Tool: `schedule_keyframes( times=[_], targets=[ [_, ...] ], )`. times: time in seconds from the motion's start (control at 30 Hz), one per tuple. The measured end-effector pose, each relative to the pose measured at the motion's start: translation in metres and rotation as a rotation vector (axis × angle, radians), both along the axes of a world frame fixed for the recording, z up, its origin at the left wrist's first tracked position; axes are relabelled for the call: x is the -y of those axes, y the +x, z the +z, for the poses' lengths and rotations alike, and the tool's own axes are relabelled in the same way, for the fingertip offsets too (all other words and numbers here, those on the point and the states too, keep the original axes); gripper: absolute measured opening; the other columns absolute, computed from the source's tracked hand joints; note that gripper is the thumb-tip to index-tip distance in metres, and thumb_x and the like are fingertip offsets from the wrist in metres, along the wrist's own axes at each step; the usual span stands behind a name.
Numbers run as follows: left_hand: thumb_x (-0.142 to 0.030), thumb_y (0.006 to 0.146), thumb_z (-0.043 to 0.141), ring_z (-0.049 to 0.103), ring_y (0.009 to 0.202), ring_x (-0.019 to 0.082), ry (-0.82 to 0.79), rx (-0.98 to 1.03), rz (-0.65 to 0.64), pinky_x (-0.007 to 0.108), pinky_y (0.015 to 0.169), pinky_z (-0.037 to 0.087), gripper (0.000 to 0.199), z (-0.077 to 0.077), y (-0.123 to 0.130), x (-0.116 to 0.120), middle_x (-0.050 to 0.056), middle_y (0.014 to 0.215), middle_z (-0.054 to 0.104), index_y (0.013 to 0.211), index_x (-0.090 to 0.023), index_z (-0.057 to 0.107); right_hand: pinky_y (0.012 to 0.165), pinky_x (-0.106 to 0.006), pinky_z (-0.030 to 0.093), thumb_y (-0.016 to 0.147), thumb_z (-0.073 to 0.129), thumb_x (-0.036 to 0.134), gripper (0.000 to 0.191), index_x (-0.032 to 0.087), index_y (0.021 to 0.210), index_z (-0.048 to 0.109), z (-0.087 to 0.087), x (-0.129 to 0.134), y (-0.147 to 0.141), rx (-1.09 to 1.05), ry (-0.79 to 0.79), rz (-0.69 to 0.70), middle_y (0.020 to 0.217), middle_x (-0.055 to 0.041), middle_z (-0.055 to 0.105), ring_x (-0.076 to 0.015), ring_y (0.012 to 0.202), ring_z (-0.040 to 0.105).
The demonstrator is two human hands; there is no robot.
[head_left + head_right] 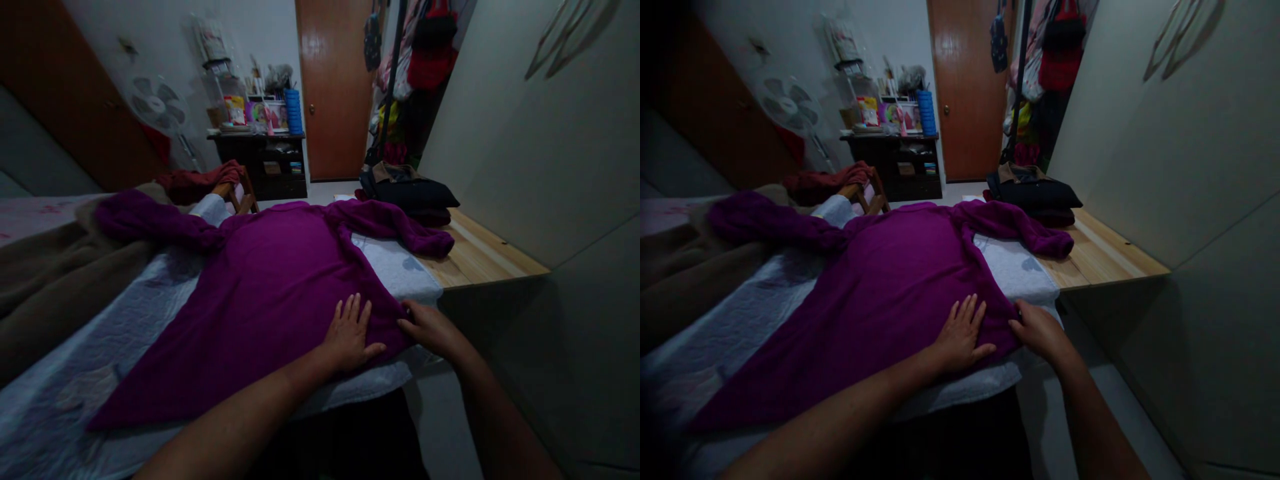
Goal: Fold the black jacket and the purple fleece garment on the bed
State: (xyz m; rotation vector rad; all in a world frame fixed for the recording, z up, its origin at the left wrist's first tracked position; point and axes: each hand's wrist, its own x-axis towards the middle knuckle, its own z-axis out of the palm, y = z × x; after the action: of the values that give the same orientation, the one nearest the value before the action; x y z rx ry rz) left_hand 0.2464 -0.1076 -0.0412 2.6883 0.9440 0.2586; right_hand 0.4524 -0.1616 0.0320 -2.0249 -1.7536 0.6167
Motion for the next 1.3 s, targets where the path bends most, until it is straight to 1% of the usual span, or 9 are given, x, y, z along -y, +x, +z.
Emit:
schedule_keyframes(
  times=[0.1,0.23,0.37,0.47,0.57,0.7,0.83,1.13,1.3],
  targets=[
    [-0.067,0.087,0.039,0.015,0.146,0.033,-0.049,-0.002,-0.050,0.052,0.115,0.020,0.086,0.005,-0.005,-0.012,0.020,0.158,0.018,0.152,-0.015,0.019,0.087,-0.038,0.043,0.083,0.053,0.029,0.020,0.018,0.097,0.062,0.006,-0.018,-0.025,0.181,0.225,-0.051,0.096,-0.0118,0.064,-0.0262,0.093,0.057],
    [-0.040,0.095,0.040,0.027,0.143,0.026,0.009,0.014,-0.039,0.046,0.116,0.023,0.055,0.012,-0.026,-0.055,0.011,0.155,0.031,0.147,-0.021,0.033,0.097,-0.034,0.042,0.092,0.032,0.020,0.034,0.017,0.112,0.060,-0.004,-0.047,-0.079,0.045,0.406,0.099,0.112,-0.0125,0.063,-0.0217,0.108,0.056],
    [-0.037,0.094,0.042,0.027,0.143,0.026,0.099,-0.048,0.157,0.051,0.116,0.019,0.052,0.011,-0.062,-0.101,0.009,0.153,0.036,0.144,-0.022,0.039,0.114,-0.040,0.025,0.093,0.033,0.023,0.050,0.009,0.140,0.043,-0.042,-0.064,-0.118,0.189,0.250,0.208,0.148,-0.0153,0.040,-0.0243,0.140,0.031],
    [-0.048,0.093,0.042,0.029,0.142,0.026,0.083,-0.093,0.201,0.051,0.115,0.022,0.057,0.006,-0.088,-0.126,0.008,0.153,0.037,0.145,-0.024,0.037,0.117,-0.046,0.015,0.093,0.043,0.039,0.062,0.009,0.147,0.036,-0.063,-0.065,-0.124,0.318,0.093,0.230,0.155,-0.0156,0.028,-0.0296,0.145,0.017],
    [-0.051,0.096,0.034,0.032,0.141,0.023,0.037,-0.075,0.258,0.046,0.114,0.024,0.059,0.004,-0.104,-0.149,0.008,0.152,0.038,0.148,-0.023,0.032,0.117,-0.046,0.013,0.093,0.042,0.046,0.067,0.009,0.148,0.033,-0.066,-0.063,-0.121,0.356,0.025,0.235,0.157,-0.0156,0.021,-0.0304,0.146,0.014],
    [-0.041,0.099,0.021,0.036,0.139,0.018,-0.061,-0.042,0.367,0.037,0.112,0.029,0.052,0.005,-0.114,-0.174,0.005,0.149,0.043,0.144,-0.023,0.040,0.116,-0.046,0.017,0.093,0.040,0.048,0.068,0.007,0.147,0.036,-0.051,-0.072,-0.127,0.345,-0.065,0.209,0.155,-0.0193,0.027,-0.0326,0.144,0.021],
    [-0.051,0.095,0.033,0.029,0.142,0.023,0.024,-0.082,0.383,0.044,0.113,0.026,0.053,0.000,-0.113,-0.175,0.003,0.152,0.039,0.140,-0.027,0.045,0.116,-0.043,0.017,0.094,0.035,0.049,0.068,0.004,0.146,0.037,-0.041,-0.100,-0.148,0.306,-0.049,0.215,0.154,-0.0199,0.027,-0.0308,0.145,0.019],
    [-0.054,0.093,0.034,0.031,0.139,0.032,0.208,-0.071,0.643,0.051,0.113,0.022,0.059,-0.013,-0.109,-0.160,0.010,0.150,0.040,0.140,-0.021,0.046,0.115,-0.046,0.013,0.093,0.038,0.048,0.072,0.006,0.150,0.025,-0.059,-0.172,-0.153,0.342,-0.116,0.125,0.158,-0.0198,0.013,-0.0317,0.146,0.010],
    [-0.053,0.092,0.038,0.032,0.139,0.033,0.217,-0.071,0.630,0.052,0.113,0.022,0.058,-0.013,-0.110,-0.159,0.010,0.150,0.042,0.140,-0.022,0.047,0.107,-0.043,0.029,0.091,0.043,0.035,0.057,0.003,0.138,0.045,-0.046,-0.202,-0.152,0.404,-0.120,0.024,0.145,-0.0256,0.040,-0.0336,0.136,0.035]
  ],
)
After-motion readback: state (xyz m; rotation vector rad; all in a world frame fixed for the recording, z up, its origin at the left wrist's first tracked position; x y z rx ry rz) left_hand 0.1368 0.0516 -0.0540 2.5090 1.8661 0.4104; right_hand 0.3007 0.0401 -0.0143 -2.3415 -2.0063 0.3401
